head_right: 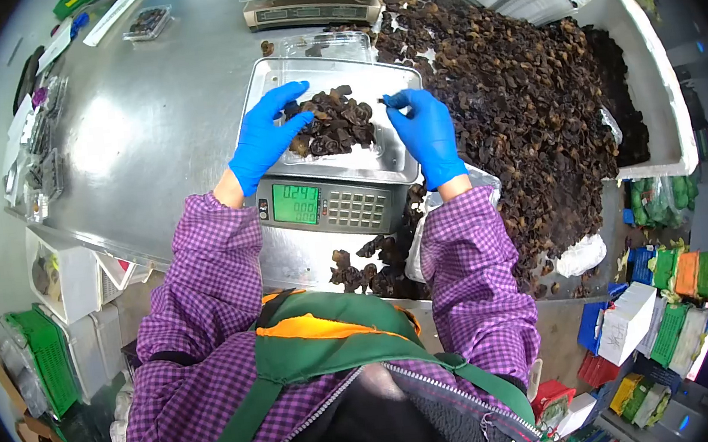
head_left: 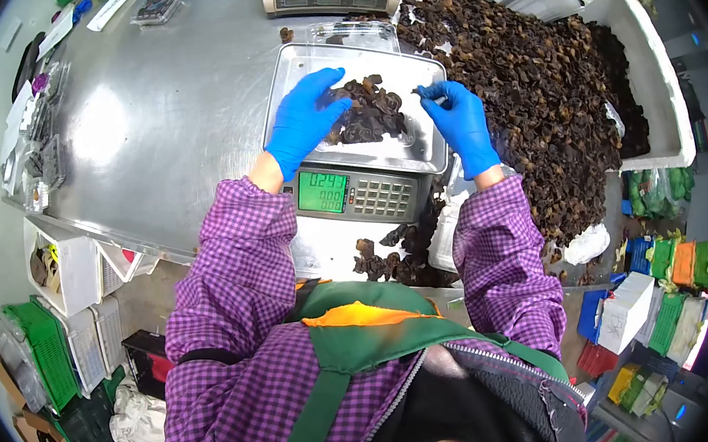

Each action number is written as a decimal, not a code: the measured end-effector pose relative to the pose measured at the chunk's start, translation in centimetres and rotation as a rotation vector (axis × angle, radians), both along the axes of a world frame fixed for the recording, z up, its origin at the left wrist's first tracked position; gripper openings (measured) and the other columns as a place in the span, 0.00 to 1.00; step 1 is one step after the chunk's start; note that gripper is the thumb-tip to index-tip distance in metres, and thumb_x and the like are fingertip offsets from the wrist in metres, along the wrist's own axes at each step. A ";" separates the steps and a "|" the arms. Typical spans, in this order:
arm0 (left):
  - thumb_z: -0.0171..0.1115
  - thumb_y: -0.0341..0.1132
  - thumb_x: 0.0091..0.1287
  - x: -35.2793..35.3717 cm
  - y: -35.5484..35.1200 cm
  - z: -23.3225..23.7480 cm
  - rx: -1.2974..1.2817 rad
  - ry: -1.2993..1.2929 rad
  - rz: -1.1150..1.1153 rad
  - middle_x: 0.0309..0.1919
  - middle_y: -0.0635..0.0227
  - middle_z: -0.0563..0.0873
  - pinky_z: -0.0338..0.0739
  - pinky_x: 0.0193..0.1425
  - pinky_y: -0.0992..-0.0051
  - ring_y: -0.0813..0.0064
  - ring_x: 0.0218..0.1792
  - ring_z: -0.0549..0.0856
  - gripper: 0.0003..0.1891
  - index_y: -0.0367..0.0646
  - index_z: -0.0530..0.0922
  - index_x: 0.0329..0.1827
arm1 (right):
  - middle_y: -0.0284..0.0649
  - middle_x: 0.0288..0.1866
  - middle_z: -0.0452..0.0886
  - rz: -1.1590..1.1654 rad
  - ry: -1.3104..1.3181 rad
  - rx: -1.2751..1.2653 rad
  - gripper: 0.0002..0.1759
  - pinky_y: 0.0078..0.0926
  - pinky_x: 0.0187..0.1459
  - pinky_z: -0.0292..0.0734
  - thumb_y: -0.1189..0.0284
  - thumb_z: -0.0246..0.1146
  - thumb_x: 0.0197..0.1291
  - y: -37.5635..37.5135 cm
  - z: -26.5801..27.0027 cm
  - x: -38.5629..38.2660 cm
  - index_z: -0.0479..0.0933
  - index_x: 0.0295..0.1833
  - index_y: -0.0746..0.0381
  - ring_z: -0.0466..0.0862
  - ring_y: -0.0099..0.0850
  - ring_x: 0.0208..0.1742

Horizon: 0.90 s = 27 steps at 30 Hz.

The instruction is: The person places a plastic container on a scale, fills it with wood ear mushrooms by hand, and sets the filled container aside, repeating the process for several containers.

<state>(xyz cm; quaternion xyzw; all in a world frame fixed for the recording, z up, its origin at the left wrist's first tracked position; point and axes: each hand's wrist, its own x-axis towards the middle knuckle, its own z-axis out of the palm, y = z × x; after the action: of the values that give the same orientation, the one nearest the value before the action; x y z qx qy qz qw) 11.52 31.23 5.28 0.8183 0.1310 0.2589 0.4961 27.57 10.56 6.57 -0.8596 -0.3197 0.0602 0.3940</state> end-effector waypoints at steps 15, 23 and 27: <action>0.58 0.28 0.68 -16.8 8.2 -3.7 -0.470 0.044 0.324 0.54 0.66 0.84 0.71 0.61 0.78 0.78 0.55 0.80 0.15 0.38 0.80 0.56 | 0.32 0.42 0.85 -0.121 0.319 0.355 0.12 0.15 0.28 0.74 0.69 0.60 0.66 0.1 2.4 -6.5 0.83 0.52 0.57 0.80 0.18 0.33; 0.58 0.35 0.68 -11.8 6.8 -0.6 -0.444 0.023 0.229 0.57 0.68 0.82 0.70 0.60 0.76 0.78 0.55 0.79 0.18 0.41 0.79 0.59 | 0.32 0.41 0.85 -0.180 0.401 0.341 0.12 0.13 0.27 0.72 0.71 0.60 0.66 -4.5 1.6 -7.3 0.83 0.52 0.59 0.79 0.17 0.32; 0.58 0.37 0.68 -6.5 6.7 -1.2 -0.469 0.015 0.090 0.56 0.67 0.82 0.70 0.61 0.74 0.76 0.55 0.79 0.19 0.41 0.77 0.61 | 0.33 0.42 0.84 -0.200 0.487 0.337 0.12 0.13 0.28 0.72 0.71 0.60 0.65 -5.9 0.4 -7.1 0.83 0.51 0.60 0.79 0.16 0.32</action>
<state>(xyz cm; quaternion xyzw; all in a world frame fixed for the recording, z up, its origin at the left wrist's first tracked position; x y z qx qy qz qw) 5.06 37.94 4.06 0.6759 0.2279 0.2370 0.6595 20.48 4.66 7.01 -0.7698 -0.1351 0.1713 0.5998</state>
